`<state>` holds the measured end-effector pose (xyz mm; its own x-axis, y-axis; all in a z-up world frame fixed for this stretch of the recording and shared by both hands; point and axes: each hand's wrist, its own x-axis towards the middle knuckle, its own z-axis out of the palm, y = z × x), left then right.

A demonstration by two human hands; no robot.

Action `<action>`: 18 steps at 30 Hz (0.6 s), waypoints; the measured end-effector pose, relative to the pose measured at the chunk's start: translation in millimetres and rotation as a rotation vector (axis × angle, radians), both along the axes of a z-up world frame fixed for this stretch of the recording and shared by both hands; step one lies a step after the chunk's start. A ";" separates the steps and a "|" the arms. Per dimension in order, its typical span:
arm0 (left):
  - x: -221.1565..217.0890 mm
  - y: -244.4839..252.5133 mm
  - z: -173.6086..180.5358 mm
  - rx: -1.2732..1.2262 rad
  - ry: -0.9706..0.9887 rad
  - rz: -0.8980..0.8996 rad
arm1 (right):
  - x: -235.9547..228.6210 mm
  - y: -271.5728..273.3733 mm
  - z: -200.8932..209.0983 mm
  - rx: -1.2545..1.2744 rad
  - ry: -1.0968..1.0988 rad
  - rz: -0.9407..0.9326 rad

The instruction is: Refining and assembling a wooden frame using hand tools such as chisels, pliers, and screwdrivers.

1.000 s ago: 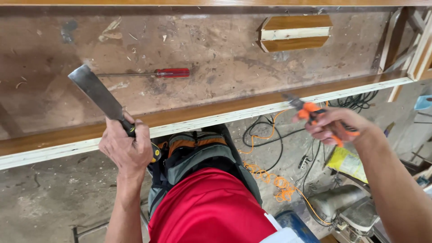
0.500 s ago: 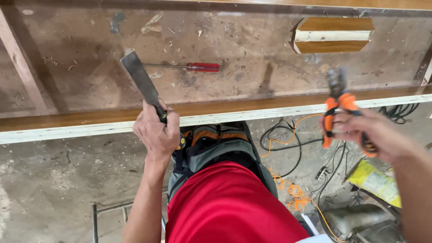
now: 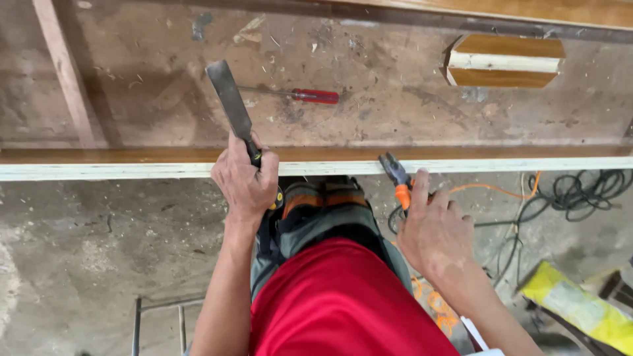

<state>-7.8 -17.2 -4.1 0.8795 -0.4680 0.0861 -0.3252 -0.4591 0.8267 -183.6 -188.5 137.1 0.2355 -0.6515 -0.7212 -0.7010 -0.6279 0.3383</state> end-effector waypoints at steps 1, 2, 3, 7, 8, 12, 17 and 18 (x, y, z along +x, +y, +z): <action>2.9 -2.2 -2.1 -0.010 -0.012 0.001 | -1.4 0.3 -1.6 0.002 0.035 0.072; 6.7 -4.3 -5.1 -0.021 -0.025 0.002 | -2.0 0.7 -4.4 0.002 0.070 0.144; 2.1 0.2 -3.1 -0.013 -0.011 -0.008 | -2.9 4.6 -3.5 0.011 0.083 0.135; -1.5 4.2 -3.9 0.045 0.019 -0.013 | 3.5 13.8 -5.6 -0.042 0.058 0.255; 1.7 4.2 -4.3 0.076 0.029 -0.017 | 8.1 16.2 -6.3 -0.046 0.072 0.246; 10.8 2.3 8.8 0.070 0.167 -0.038 | 12.8 22.3 -6.8 0.004 0.194 0.128; 24.7 15.8 21.5 -0.094 0.371 -0.062 | 37.8 29.7 -10.1 -0.011 0.061 -0.095; 16.5 12.0 21.1 -0.084 0.372 -0.058 | 29.0 26.9 -10.0 0.000 0.063 -0.093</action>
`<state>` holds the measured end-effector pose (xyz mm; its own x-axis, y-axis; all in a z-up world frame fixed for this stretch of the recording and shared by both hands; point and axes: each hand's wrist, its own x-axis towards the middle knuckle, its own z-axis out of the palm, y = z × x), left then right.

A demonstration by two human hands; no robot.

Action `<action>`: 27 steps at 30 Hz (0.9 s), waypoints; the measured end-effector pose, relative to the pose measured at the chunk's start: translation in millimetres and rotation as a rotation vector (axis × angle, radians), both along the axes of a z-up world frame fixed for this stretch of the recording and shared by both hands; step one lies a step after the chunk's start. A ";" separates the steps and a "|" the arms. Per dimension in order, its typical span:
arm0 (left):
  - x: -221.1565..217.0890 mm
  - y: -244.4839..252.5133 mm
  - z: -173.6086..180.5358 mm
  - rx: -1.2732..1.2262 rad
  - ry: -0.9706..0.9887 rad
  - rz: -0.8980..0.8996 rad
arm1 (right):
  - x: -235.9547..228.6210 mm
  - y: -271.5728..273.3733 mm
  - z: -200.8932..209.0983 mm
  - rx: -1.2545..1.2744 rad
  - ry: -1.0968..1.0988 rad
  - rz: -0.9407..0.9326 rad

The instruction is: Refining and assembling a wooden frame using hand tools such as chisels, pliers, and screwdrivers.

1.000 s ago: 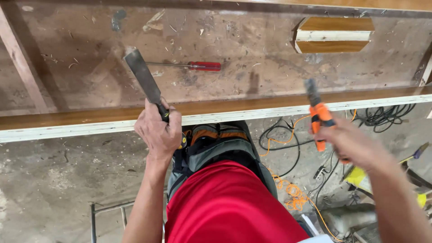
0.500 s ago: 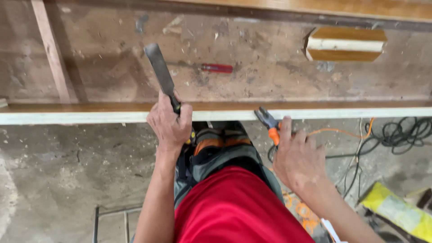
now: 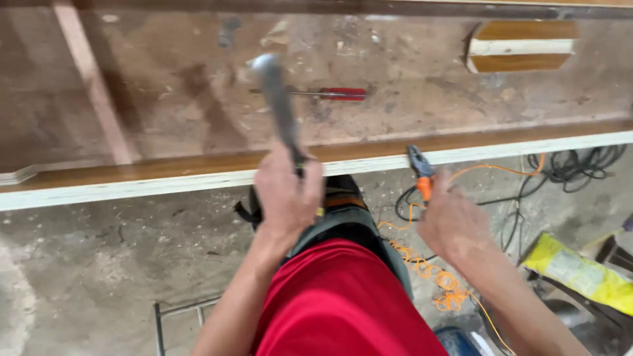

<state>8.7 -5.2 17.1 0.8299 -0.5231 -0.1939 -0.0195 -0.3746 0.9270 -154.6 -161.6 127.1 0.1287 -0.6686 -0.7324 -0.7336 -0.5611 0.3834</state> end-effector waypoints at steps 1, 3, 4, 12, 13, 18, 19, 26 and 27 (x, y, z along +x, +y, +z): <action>-2.7 -2.0 -0.3 -0.038 -0.105 -0.083 | -2.3 -5.2 -4.3 0.008 -0.015 -0.074; -11.4 -7.2 -1.5 -0.044 -0.226 -0.153 | 2.1 -9.4 -8.8 0.045 -0.047 -0.128; -18.2 -12.3 -3.7 -0.114 -0.249 -0.190 | 7.6 -10.2 -9.5 0.057 -0.009 -0.170; -29.9 -14.4 -3.6 -0.311 -0.206 -0.353 | -70.6 -71.7 -35.1 0.093 0.005 -0.041; -16.1 -8.9 -3.2 -0.257 -0.189 -0.301 | -74.3 -82.6 -32.9 0.324 -0.163 -0.491; 23.2 11.4 -12.2 -0.058 -0.056 -0.202 | -0.5 -82.0 2.6 0.444 -0.106 -1.076; 26.2 11.8 -13.1 -0.053 -0.045 -0.193 | -4.2 -88.9 1.7 0.452 -0.138 -1.105; 27.3 11.4 -17.5 0.017 -0.093 -0.213 | -7.4 -55.4 2.8 0.306 0.126 -0.615; 22.2 7.7 -20.3 0.002 -0.095 -0.220 | -22.7 -50.5 -4.5 0.292 0.119 -0.623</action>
